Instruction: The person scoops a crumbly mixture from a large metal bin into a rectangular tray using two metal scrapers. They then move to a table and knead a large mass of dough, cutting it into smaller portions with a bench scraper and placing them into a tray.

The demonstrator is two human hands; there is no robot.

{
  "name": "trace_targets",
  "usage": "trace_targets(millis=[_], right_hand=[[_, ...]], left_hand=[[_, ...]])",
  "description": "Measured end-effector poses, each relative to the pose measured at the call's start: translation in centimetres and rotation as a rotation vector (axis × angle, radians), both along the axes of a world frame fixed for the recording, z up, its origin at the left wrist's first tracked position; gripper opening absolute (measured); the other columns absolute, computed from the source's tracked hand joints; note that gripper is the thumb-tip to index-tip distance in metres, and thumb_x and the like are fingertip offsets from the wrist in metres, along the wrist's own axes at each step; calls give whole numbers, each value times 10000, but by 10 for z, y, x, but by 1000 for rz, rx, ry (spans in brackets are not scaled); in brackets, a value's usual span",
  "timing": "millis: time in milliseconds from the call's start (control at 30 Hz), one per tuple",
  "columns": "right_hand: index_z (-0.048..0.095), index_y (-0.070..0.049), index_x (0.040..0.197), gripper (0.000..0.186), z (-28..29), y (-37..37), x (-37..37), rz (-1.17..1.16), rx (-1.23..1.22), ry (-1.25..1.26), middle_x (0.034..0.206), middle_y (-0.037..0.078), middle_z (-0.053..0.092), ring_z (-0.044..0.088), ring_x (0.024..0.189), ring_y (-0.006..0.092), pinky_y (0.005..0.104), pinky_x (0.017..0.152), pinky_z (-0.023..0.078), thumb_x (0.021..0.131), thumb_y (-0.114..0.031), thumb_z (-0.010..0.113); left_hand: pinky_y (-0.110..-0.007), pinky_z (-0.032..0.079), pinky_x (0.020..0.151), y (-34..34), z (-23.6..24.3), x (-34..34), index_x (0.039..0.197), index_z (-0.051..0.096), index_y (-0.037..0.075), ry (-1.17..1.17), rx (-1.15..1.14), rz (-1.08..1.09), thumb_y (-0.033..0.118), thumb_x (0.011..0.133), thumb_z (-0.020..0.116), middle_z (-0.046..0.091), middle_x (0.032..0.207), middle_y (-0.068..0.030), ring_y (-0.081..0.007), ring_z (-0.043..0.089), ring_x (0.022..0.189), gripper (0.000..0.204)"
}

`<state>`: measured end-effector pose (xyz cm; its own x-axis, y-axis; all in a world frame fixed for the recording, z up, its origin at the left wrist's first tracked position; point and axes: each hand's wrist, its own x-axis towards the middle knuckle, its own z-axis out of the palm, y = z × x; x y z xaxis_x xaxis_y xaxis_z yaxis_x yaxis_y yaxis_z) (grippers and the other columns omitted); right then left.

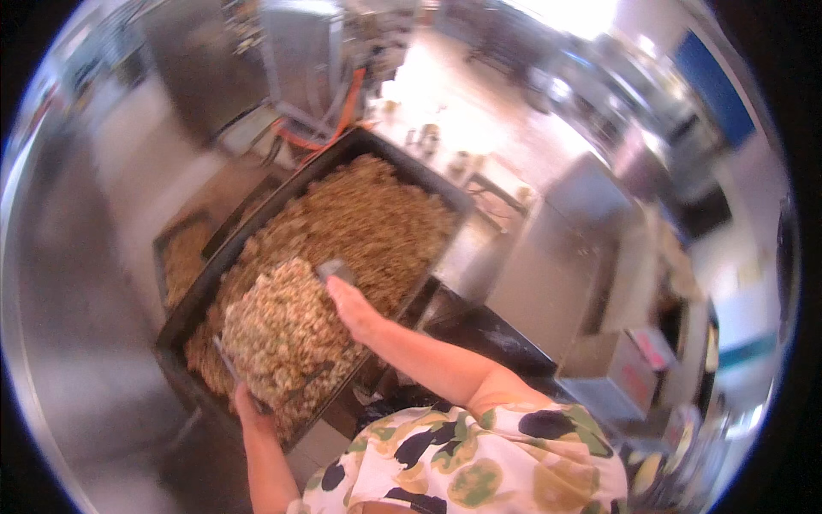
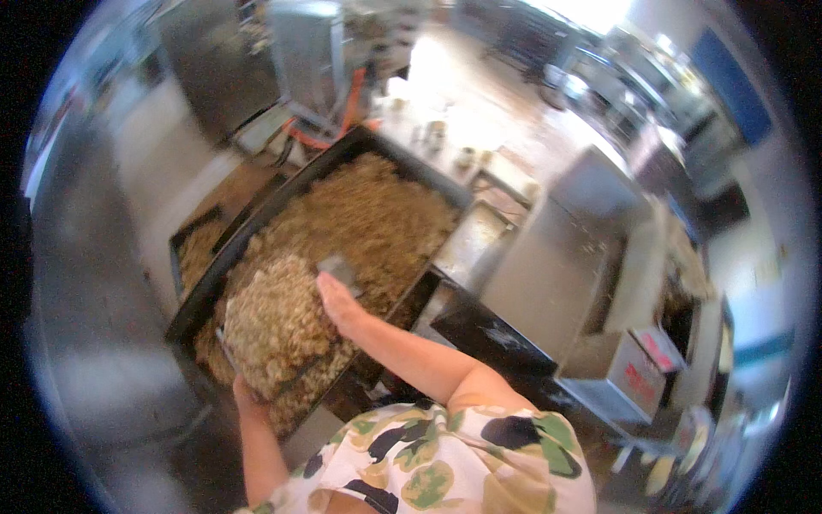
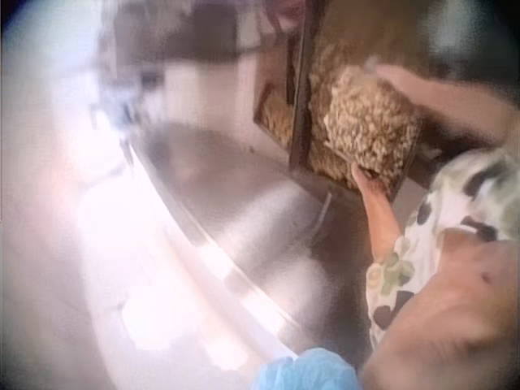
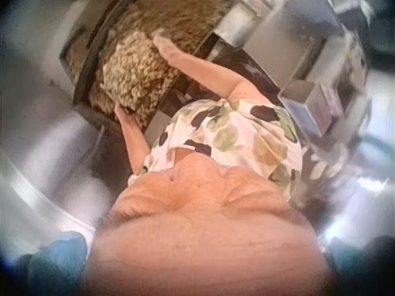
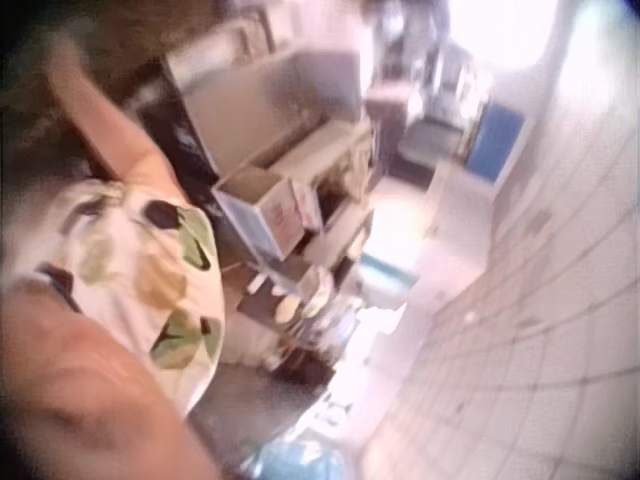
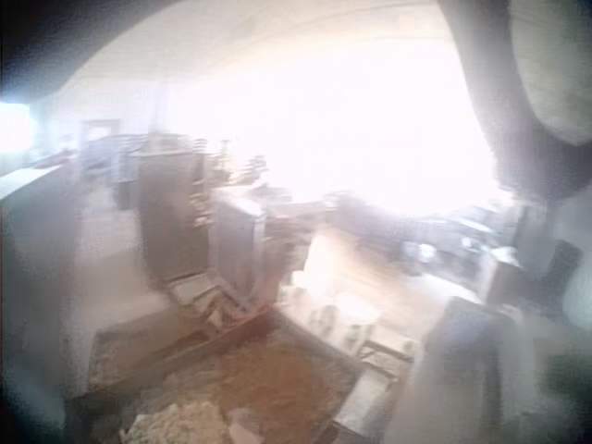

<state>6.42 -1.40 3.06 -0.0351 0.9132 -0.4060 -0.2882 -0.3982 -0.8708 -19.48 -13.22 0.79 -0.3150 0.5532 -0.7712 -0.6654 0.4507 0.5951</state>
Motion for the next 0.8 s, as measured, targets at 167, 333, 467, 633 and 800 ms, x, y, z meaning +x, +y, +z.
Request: trace_targets(millis=[167, 333, 467, 633, 800], right_hand=[[173, 2, 1494, 640, 23, -29, 93, -72, 20, 123, 1567, 162, 174, 165, 1448, 281, 374, 1171, 171, 1018, -376, 373], [222, 31, 1473, 595, 96, -85, 204, -335, 98, 190, 1549, 164, 235, 208, 1436, 260, 346, 1172, 164, 1016, -293, 424], [93, 77, 1468, 611, 177, -150, 317, -443, 209, 119, 1548, 237, 142, 139, 1449, 307, 377, 1190, 133, 1023, -276, 317], [534, -20, 1172, 351, 226, -243, 466, -878, 261, 287, 1170, 153, 579, 542, 1102, 263, 419, 945, 454, 986, -314, 489], [469, -44, 1309, 541, 282, -361, 581, -1154, 264, 151, 1351, 183, 468, 404, 1276, 301, 452, 1077, 297, 965, -461, 493]], left_hand=[[-469, 496, 887, 22, 67, 84, 1247, 542, 50, -26, 68, -303, 329, 865, 515, 611, 1178, -112, -303, 598, 1061, 475], [-419, 532, 843, 31, 127, 193, 1197, 559, 0, -22, 357, -525, 238, 806, 542, 632, 1130, -141, -297, 624, 1022, 459], [-401, 530, 831, 32, 183, 306, 1183, 573, 26, -5, 431, -696, 216, 778, 572, 636, 1119, -119, -268, 631, 983, 448], [-411, 563, 646, 37, 248, 487, 1050, 618, 31, -178, 654, -1072, 207, 815, 555, 664, 954, -116, -246, 670, 796, 301], [-502, 581, 703, 21, 319, 671, 1111, 512, 10, -156, 725, -1421, 154, 848, 536, 581, 1015, -175, -307, 639, 839, 301]])
